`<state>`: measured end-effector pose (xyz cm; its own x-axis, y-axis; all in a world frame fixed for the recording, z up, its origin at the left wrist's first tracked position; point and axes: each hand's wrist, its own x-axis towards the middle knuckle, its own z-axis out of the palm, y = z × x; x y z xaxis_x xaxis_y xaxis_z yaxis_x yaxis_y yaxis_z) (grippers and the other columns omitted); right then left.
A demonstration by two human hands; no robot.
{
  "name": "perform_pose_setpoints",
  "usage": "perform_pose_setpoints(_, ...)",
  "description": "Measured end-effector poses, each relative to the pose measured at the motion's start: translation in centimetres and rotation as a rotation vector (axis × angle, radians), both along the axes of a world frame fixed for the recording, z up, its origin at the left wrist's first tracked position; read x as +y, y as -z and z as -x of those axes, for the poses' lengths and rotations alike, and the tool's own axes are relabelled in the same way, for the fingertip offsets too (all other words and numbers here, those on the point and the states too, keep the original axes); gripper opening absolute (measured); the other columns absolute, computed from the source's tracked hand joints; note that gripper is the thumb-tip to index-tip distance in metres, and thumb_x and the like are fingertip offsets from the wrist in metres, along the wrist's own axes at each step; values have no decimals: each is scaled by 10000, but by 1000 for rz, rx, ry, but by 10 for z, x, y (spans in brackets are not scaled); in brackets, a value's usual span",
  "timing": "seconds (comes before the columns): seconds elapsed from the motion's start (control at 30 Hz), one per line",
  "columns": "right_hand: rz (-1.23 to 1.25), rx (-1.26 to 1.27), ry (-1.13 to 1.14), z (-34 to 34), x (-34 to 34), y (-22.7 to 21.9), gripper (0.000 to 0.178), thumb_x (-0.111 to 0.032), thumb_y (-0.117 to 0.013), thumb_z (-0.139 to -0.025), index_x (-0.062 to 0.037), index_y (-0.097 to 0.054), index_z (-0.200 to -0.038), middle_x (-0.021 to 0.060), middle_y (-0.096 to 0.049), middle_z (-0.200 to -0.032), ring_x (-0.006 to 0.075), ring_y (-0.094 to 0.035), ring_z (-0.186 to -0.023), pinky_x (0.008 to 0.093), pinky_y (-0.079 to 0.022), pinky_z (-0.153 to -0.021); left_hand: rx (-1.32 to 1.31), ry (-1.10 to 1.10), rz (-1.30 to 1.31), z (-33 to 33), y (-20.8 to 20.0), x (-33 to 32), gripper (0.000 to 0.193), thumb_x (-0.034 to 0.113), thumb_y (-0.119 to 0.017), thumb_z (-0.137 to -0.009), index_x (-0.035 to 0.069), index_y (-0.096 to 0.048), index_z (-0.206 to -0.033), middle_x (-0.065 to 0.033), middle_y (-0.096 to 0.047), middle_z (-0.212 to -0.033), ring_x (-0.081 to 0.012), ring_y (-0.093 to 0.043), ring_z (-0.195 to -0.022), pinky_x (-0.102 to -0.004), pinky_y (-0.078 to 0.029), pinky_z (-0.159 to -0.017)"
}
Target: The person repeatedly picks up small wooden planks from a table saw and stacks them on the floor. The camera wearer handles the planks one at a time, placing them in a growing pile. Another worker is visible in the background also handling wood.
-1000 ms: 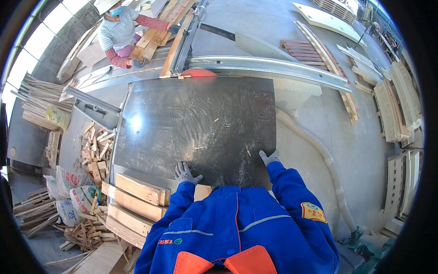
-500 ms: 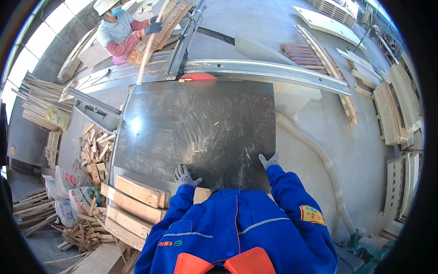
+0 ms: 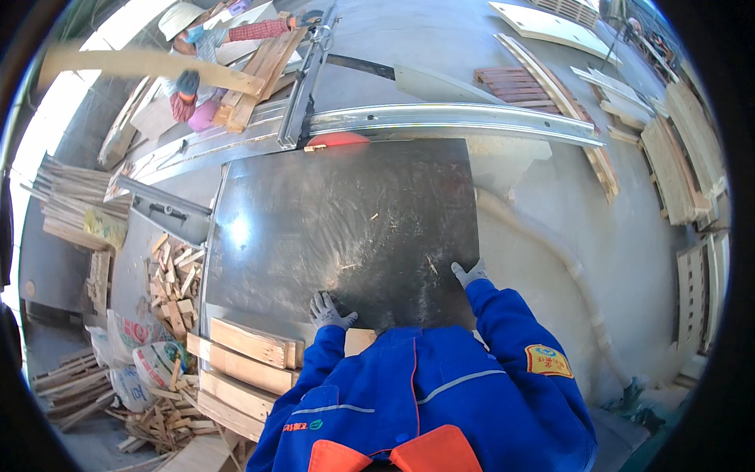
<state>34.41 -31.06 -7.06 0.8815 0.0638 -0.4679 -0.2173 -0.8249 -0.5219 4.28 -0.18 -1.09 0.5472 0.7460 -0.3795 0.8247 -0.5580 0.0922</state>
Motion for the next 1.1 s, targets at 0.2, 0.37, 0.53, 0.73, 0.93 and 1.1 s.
perform_pose_setpoints(0.2,20,-11,11,2,2,1,1174,-645,-739,-755,84,-216,-1513,317,-313,-1530,445,-322,-1424,434,-286,-1182,16,3,20,-1,-1,1,1200,617,-806,-665,59,-223,-1553,-189,-122,-1635,-417,-94,-1503,-573,-132,-1199)
perform_pose_setpoints(0.37,31,19,0,3,4,-8,1153,-643,-724,-771,88,-224,-1509,321,-316,-1530,439,-329,-1423,426,-287,-1183,23,6,22,-2,-7,1,1196,616,-802,-672,50,-223,-1552,-204,-127,-1629,-423,-97,-1501,-575,-138,-1198)
perform_pose_setpoints(0.53,70,13,-1,3,3,-7,1128,-635,-719,-782,90,-242,-1502,317,-318,-1531,429,-342,-1420,419,-289,-1182,13,11,8,-2,-6,-1,1196,621,-802,-667,48,-233,-1548,-209,-133,-1625,-428,-102,-1500,-576,-140,-1197)
perform_pose_setpoints(0.73,50,40,7,2,3,-10,1136,-629,-732,-774,90,-240,-1504,313,-326,-1528,426,-351,-1416,412,-305,-1175,34,4,15,-4,-6,0,1195,625,-803,-667,49,-239,-1550,-205,-119,-1631,-423,-95,-1503,-571,-135,-1200)
perform_pose_setpoints(0.93,44,23,6,1,2,-7,1155,-633,-737,-766,84,-224,-1511,313,-327,-1527,430,-359,-1410,414,-314,-1171,27,2,32,-4,-8,0,1200,627,-798,-673,54,-223,-1557,-200,-104,-1635,-421,-84,-1506,-569,-126,-1202)
perform_pose_setpoints(1.1,53,46,8,1,1,-2,1170,-657,-718,-766,71,-202,-1522,315,-325,-1528,435,-361,-1409,421,-315,-1169,27,-8,43,-4,-7,-1,1204,618,-796,-683,57,-195,-1563,-200,-91,-1638,-418,-73,-1508,-569,-120,-1203)
